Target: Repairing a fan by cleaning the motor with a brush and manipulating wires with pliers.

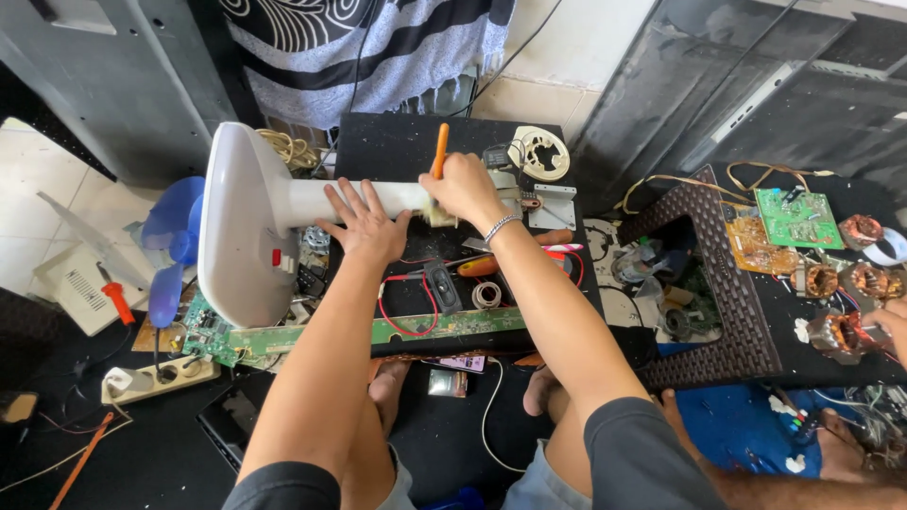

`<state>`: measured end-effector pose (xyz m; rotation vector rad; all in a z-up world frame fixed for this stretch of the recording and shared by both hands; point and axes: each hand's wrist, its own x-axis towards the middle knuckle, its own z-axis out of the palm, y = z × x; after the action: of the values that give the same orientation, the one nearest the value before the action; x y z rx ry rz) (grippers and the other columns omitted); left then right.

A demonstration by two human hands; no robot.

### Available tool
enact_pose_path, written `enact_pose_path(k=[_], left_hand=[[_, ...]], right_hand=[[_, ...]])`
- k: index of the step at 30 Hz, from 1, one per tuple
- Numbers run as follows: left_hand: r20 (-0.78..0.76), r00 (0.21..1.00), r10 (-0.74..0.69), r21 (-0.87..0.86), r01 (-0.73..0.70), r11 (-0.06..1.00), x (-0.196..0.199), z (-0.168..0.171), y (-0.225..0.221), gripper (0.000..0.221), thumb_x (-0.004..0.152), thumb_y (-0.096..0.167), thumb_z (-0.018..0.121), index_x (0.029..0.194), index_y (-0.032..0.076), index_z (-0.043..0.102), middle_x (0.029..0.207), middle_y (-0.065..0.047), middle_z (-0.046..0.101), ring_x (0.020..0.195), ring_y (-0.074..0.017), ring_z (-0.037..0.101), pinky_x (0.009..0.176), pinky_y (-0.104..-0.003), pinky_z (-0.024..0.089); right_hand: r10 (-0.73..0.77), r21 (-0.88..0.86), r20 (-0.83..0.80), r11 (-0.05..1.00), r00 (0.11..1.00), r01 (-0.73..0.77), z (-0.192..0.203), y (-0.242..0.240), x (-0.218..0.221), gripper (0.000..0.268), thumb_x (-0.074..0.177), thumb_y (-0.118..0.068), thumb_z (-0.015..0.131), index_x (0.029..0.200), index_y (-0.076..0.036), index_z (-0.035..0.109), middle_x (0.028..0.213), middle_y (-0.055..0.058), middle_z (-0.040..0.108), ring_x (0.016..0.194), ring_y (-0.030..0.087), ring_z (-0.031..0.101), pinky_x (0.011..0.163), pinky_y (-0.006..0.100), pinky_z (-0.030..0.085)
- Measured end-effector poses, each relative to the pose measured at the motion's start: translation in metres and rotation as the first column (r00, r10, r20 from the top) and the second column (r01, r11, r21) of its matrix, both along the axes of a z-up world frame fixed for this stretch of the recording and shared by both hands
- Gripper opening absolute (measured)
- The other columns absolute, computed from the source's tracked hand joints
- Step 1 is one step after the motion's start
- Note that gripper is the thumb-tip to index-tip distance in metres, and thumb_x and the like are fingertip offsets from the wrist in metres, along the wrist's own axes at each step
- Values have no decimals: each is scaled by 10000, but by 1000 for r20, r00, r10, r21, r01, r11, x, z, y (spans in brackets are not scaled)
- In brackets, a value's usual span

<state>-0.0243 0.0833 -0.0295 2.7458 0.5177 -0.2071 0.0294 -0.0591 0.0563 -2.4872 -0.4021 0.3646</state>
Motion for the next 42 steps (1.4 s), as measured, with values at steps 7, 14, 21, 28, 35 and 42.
enact_pose_path(k=[7,14,21,28,35,42], left_hand=[[-18,1000,0,3,0,1000,6,-3,2,904,1029,631,358,1647,69,12,1686,-248,-123,1505,-487,-240,1094,-825,3],[-19,998,-55,57,56,997,-2,3,5,1031,969,624,518,1640,42,-7,1674,-285,-111,1501,-514,-212,1085,-836,46],[4,1000,-26,65,26,998,2,-1,0,1135,898,587,657,1636,27,1,1666,-301,-111,1488,-526,-223,1088,-828,73],[-21,1000,-17,89,19,996,1,-5,-4,1152,886,569,680,1632,25,-9,1664,-304,-117,1484,-536,-231,1079,-841,47],[-36,999,-25,149,30,988,6,-1,-6,1136,901,543,673,1632,15,-18,1657,-316,-126,1471,-556,-231,1069,-853,59],[-9,1000,-14,113,15,993,-6,-4,-6,1148,884,519,708,1636,11,5,1662,-313,-111,1482,-547,-216,1080,-850,36]], right_hand=[[168,-104,455,985,874,-135,-29,-48,-42,309,924,-231,568,743,-26,711,610,196,677,704,419,722,704,489,574],[58,113,580,982,813,-150,-60,-86,-58,262,940,-233,729,1176,-119,728,950,223,755,955,420,713,802,483,590],[6,163,588,979,809,-125,-102,-96,-43,265,883,-244,783,1129,-158,741,969,147,768,945,367,730,789,451,616],[-29,238,653,957,757,-169,-118,-93,-42,243,879,-206,794,1116,-180,745,969,96,762,927,343,736,772,412,616],[9,187,655,967,756,-173,-125,-89,-30,214,865,-198,786,1071,-176,735,943,93,740,907,360,732,768,440,616],[-3,172,698,971,716,-163,-138,-71,-35,209,898,-251,742,1102,-253,691,921,3,689,849,286,735,719,376,617]])
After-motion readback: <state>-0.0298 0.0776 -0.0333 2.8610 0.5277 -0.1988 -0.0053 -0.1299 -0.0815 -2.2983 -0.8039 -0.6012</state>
